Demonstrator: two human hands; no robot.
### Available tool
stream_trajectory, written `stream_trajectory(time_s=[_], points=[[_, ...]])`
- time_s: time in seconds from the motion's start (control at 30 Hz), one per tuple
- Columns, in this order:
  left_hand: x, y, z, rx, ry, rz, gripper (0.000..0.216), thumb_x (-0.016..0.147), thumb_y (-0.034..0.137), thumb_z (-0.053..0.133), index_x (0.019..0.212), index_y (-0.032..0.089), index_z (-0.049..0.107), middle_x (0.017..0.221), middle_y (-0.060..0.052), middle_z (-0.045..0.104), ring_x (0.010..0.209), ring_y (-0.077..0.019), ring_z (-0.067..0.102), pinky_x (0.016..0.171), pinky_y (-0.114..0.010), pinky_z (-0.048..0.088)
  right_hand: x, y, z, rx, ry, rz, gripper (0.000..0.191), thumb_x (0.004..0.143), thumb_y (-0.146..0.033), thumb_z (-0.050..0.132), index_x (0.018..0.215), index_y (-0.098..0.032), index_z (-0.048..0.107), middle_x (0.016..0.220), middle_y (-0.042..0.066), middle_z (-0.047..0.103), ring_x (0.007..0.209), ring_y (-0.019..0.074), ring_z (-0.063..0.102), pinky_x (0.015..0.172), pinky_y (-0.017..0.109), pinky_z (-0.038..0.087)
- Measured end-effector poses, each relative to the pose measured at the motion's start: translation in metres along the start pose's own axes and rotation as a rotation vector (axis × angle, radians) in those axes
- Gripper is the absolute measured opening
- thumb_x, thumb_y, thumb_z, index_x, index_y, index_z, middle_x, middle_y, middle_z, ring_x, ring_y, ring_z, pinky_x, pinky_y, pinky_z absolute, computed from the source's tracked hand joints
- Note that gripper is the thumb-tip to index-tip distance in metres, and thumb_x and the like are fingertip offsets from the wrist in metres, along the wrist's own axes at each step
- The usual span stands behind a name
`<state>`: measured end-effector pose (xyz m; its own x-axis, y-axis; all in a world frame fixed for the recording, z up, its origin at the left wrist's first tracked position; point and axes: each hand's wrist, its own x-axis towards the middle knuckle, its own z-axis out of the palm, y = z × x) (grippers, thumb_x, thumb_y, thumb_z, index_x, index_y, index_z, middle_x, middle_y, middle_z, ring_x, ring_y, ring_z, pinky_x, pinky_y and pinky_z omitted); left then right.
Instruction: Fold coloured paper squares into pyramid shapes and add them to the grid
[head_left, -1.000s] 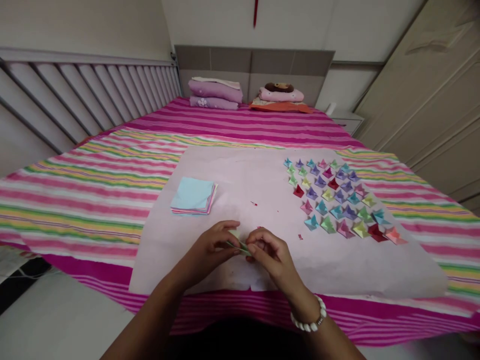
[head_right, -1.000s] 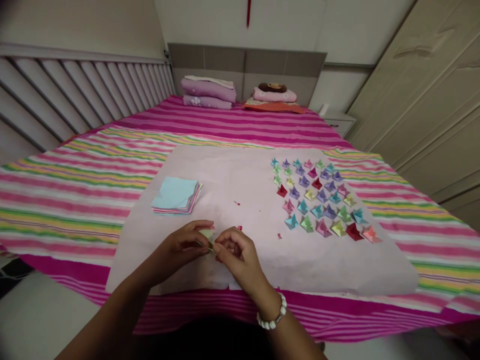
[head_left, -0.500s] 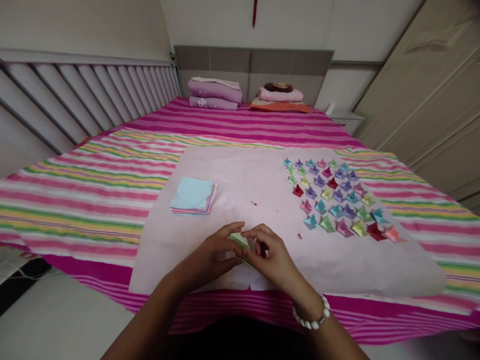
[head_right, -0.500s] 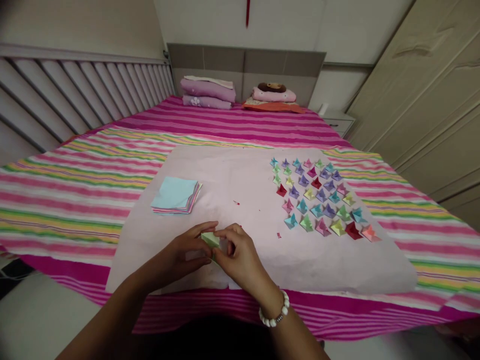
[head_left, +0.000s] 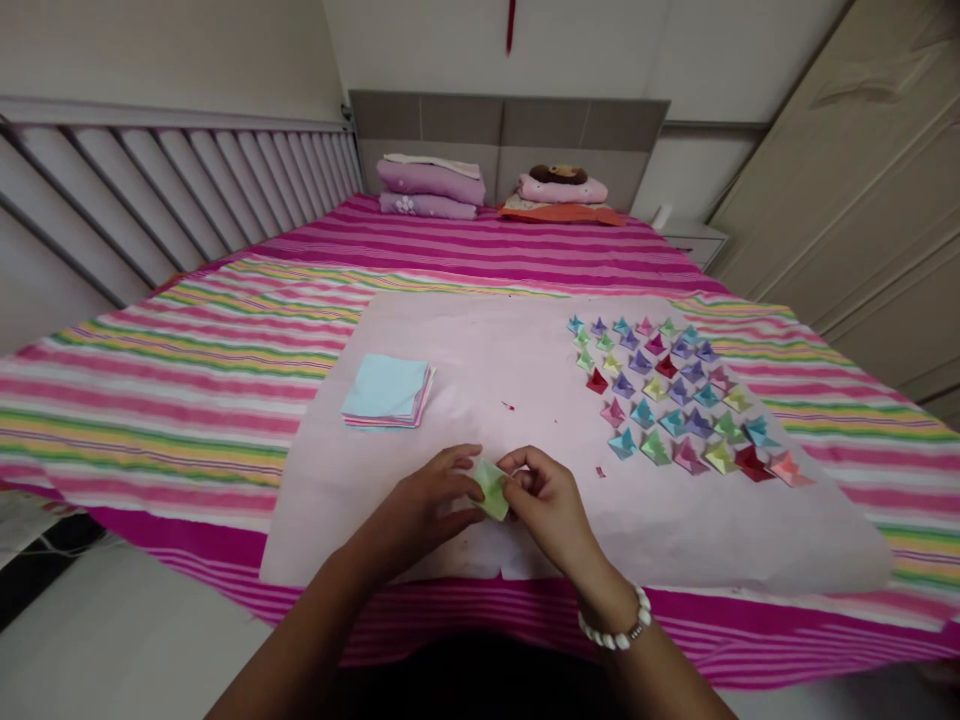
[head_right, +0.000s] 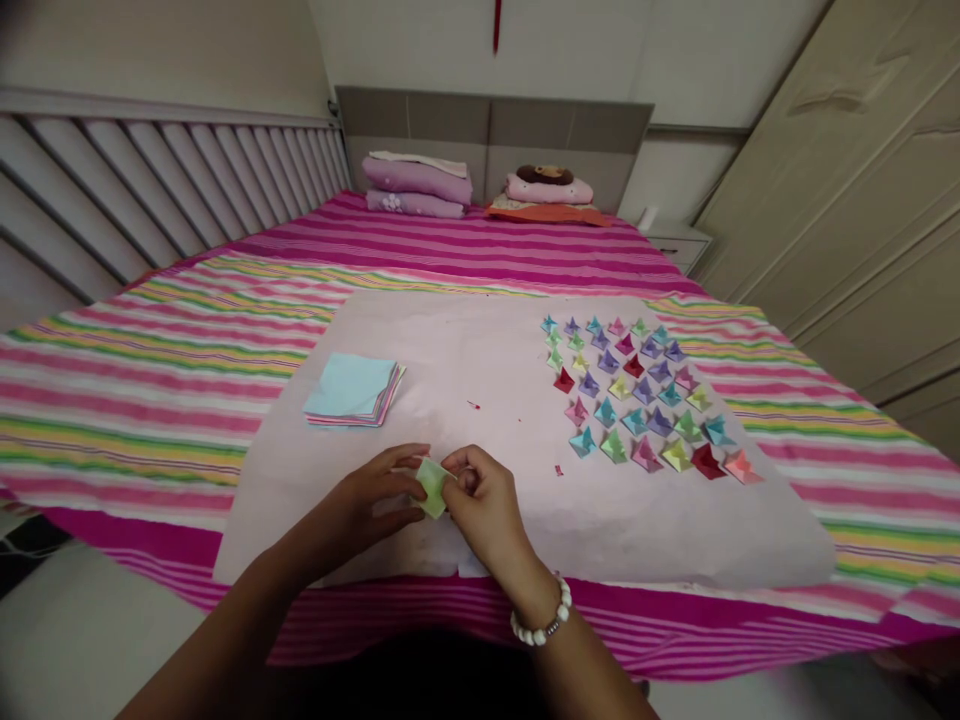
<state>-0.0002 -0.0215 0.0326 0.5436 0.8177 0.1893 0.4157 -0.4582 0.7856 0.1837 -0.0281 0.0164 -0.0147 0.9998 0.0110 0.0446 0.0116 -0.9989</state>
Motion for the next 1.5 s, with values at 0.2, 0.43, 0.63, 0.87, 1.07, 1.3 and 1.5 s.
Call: stream_trajectory(time_s=[0.2, 0.43, 0.63, 0.87, 1.07, 1.3, 1.5], points=[[0.001, 0.001, 0.004, -0.086, 0.105, -0.016, 0.006, 0.083, 0.021, 0.061, 0.085, 0.020, 0.066, 0.099, -0.005, 0.069, 0.097, -0.0190, 0.063, 0.090, -0.034, 0.047, 0.000, 0.001, -0.003, 0.154, -0.054, 0.063, 0.012, 0.070, -0.026, 0.064, 0.078, -0.017, 0.064, 0.048, -0.006, 0.053, 0.044, 0.0102, 0.052, 0.046, 0.022, 0.041], [0.005, 0.002, 0.009, -0.382, 0.235, -0.237, 0.007, 0.079, 0.021, 0.062, 0.085, 0.018, 0.060, 0.084, -0.002, 0.066, 0.079, -0.0146, 0.064, 0.073, -0.027, 0.051, -0.003, -0.005, -0.004, 0.268, -0.118, 0.052, 0.025, 0.077, -0.036, 0.068, 0.093, -0.018, 0.068, 0.056, -0.004, 0.060, 0.049, 0.0096, 0.053, 0.050, 0.022, 0.043], [0.009, 0.005, 0.017, -0.652, 0.299, -0.335, 0.039, 0.073, 0.022, 0.069, 0.109, 0.017, 0.056, 0.085, -0.001, 0.064, 0.079, -0.0130, 0.064, 0.071, -0.025, 0.050, -0.003, -0.004, -0.001, 0.295, -0.152, 0.034, 0.028, 0.063, -0.033, 0.081, 0.084, -0.018, 0.069, 0.063, -0.002, 0.063, 0.055, 0.0101, 0.054, 0.053, 0.022, 0.044], [0.013, 0.007, 0.019, -0.777, 0.252, -0.407, 0.036, 0.069, 0.027, 0.074, 0.099, 0.015, 0.059, 0.081, -0.001, 0.066, 0.071, -0.0123, 0.063, 0.067, -0.026, 0.052, -0.001, 0.006, -0.002, 0.304, -0.049, 0.084, 0.022, 0.065, -0.032, 0.081, 0.073, -0.017, 0.069, 0.058, -0.002, 0.063, 0.048, 0.0078, 0.050, 0.047, 0.020, 0.039], [0.015, 0.005, 0.025, -0.758, 0.399, -0.322, 0.029, 0.069, 0.024, 0.075, 0.087, 0.018, 0.054, 0.079, 0.003, 0.060, 0.068, -0.0091, 0.059, 0.064, -0.022, 0.049, -0.002, 0.014, 0.006, 0.411, -0.052, 0.120, 0.021, 0.063, -0.031, 0.082, 0.071, -0.016, 0.069, 0.052, -0.004, 0.059, 0.044, 0.0067, 0.046, 0.045, 0.019, 0.036], [0.008, 0.002, 0.024, -0.512, 0.288, -0.174, 0.015, 0.083, 0.023, 0.061, 0.097, 0.022, 0.057, 0.092, -0.001, 0.059, 0.080, -0.0129, 0.058, 0.070, -0.025, 0.047, -0.004, 0.014, 0.006, 0.375, -0.049, 0.142, 0.021, 0.065, -0.030, 0.079, 0.061, -0.015, 0.066, 0.047, -0.004, 0.056, 0.043, 0.0066, 0.044, 0.045, 0.020, 0.032], [0.007, 0.001, 0.019, -0.488, 0.204, -0.160, 0.025, 0.085, 0.023, 0.059, 0.110, 0.024, 0.055, 0.095, -0.004, 0.059, 0.086, -0.0160, 0.060, 0.075, -0.029, 0.047, -0.003, 0.012, 0.002, 0.274, -0.066, 0.125, 0.024, 0.062, -0.033, 0.080, 0.059, -0.015, 0.065, 0.045, -0.005, 0.052, 0.042, 0.0071, 0.042, 0.045, 0.020, 0.029]])
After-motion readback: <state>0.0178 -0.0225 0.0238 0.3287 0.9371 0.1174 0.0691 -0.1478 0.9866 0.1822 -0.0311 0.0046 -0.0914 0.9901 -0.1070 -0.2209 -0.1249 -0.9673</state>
